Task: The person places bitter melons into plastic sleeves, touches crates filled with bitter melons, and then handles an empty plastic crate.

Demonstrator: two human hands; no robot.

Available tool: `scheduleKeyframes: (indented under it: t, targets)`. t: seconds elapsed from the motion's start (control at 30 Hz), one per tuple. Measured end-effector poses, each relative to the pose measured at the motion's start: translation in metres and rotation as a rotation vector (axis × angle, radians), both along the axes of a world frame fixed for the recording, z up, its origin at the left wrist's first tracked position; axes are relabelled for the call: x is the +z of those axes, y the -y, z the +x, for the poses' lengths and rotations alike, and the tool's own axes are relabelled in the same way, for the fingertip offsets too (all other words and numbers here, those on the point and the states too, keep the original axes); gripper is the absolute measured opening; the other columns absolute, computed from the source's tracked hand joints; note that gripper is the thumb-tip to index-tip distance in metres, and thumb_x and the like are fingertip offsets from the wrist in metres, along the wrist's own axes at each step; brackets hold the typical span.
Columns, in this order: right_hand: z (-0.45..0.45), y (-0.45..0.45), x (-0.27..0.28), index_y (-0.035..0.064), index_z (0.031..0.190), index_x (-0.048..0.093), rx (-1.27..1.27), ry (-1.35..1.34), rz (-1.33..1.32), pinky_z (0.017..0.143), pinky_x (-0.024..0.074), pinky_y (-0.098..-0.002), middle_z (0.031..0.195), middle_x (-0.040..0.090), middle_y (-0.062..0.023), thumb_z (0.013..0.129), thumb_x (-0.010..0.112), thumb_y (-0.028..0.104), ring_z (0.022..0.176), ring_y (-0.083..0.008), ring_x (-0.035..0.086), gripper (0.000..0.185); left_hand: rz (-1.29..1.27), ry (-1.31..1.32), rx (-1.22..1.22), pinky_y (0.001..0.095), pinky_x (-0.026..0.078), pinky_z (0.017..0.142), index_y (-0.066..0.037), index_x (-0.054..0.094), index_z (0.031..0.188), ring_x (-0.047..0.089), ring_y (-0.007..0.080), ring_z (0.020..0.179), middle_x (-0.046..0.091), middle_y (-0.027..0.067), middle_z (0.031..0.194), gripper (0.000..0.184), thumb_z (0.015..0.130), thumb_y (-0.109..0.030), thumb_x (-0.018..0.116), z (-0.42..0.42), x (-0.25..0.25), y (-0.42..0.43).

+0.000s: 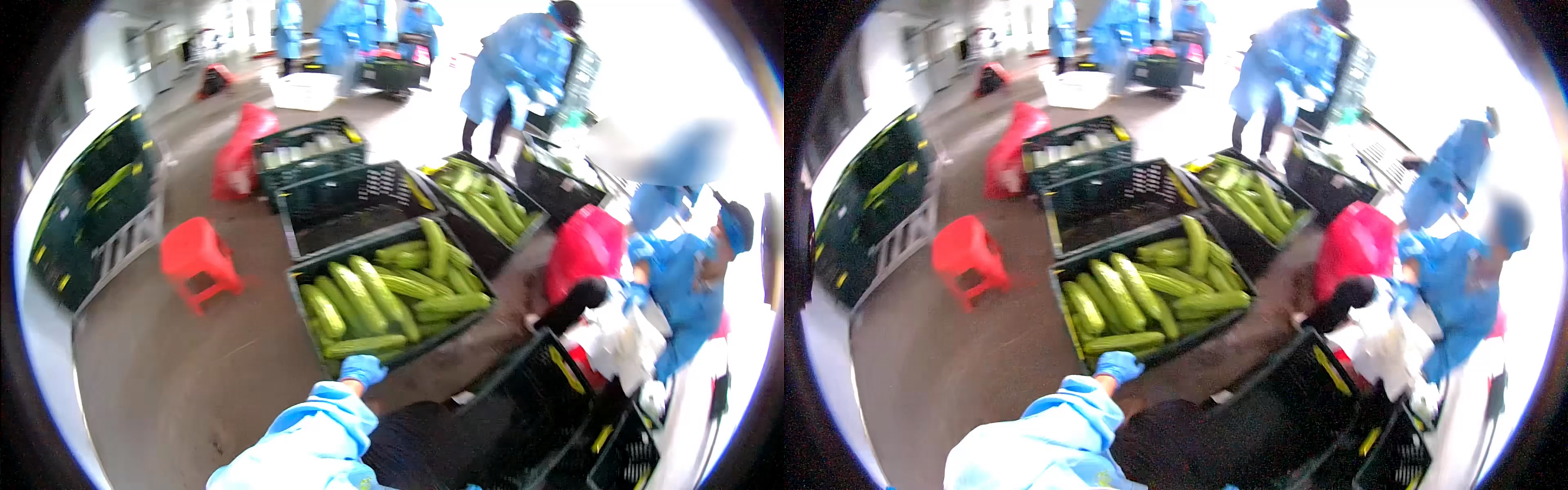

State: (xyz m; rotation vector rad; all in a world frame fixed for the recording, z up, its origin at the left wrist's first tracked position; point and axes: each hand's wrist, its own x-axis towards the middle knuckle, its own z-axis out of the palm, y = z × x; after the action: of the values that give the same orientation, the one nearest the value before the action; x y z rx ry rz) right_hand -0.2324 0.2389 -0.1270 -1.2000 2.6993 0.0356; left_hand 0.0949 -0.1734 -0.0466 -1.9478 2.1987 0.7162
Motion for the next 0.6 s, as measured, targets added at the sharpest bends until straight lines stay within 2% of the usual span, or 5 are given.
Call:
scheduleKeyframes:
  t: [0.13, 0.23, 0.33, 0.6]
  targets:
    - [0.003, -0.015, -0.006, 0.0162, 0.089, 0.07, -0.024, -0.06, -0.025, 0.065, 0.0527, -0.0444, 0.089, 0.07, -0.0096, 0.092, 0.047, 0.036, 0.079, -0.0313, 0.067, 0.031, 0.041, 0.055, 0.044, 0.0462, 0.053, 0.081, -0.01, 0.074, 0.097, 0.068, 0.0343, 0.093, 0.071, 0.0155, 0.098, 0.053, 0.083, -0.057, 0.054, -0.006, 0.009, 0.002]
    - [0.009, 0.027, 0.03, 0.0138, 0.083, 0.074, -0.321, 0.159, -0.026, 0.073, 0.0529, -0.0454, 0.087, 0.071, -0.0127, 0.088, 0.048, 0.034, 0.082, -0.0334, 0.068, 0.032, 0.029, 0.058, 0.052, 0.0456, 0.054, 0.08, -0.01, 0.074, 0.095, 0.068, 0.0344, 0.093, 0.071, 0.0157, 0.098, 0.053, 0.082, -0.057, 0.055, -0.005, 0.001, 0.003]
    - [0.011, 0.029, 0.027, 0.0154, 0.082, 0.073, -0.406, 0.102, -0.029, 0.071, 0.0516, -0.0455, 0.082, 0.071, -0.0108, 0.088, 0.049, 0.038, 0.077, -0.033, 0.067, 0.034, 0.009, 0.082, 0.048, 0.045, 0.054, 0.079, -0.01, 0.074, 0.095, 0.068, 0.0349, 0.093, 0.071, 0.0163, 0.098, 0.052, 0.083, -0.057, 0.056, -0.006, 0.001, 0.003]
    - [0.014, 0.029, 0.03, 0.019, 0.083, 0.073, -0.409, 0.094, -0.048, 0.069, 0.0518, -0.0452, 0.08, 0.07, -0.0092, 0.089, 0.049, 0.038, 0.074, -0.0323, 0.067, 0.031, 0.003, 0.098, 0.051, 0.0452, 0.053, 0.08, -0.009, 0.074, 0.095, 0.068, 0.0355, 0.094, 0.07, 0.0169, 0.098, 0.055, 0.083, -0.059, 0.054, -0.005, -0.012, 0.005]
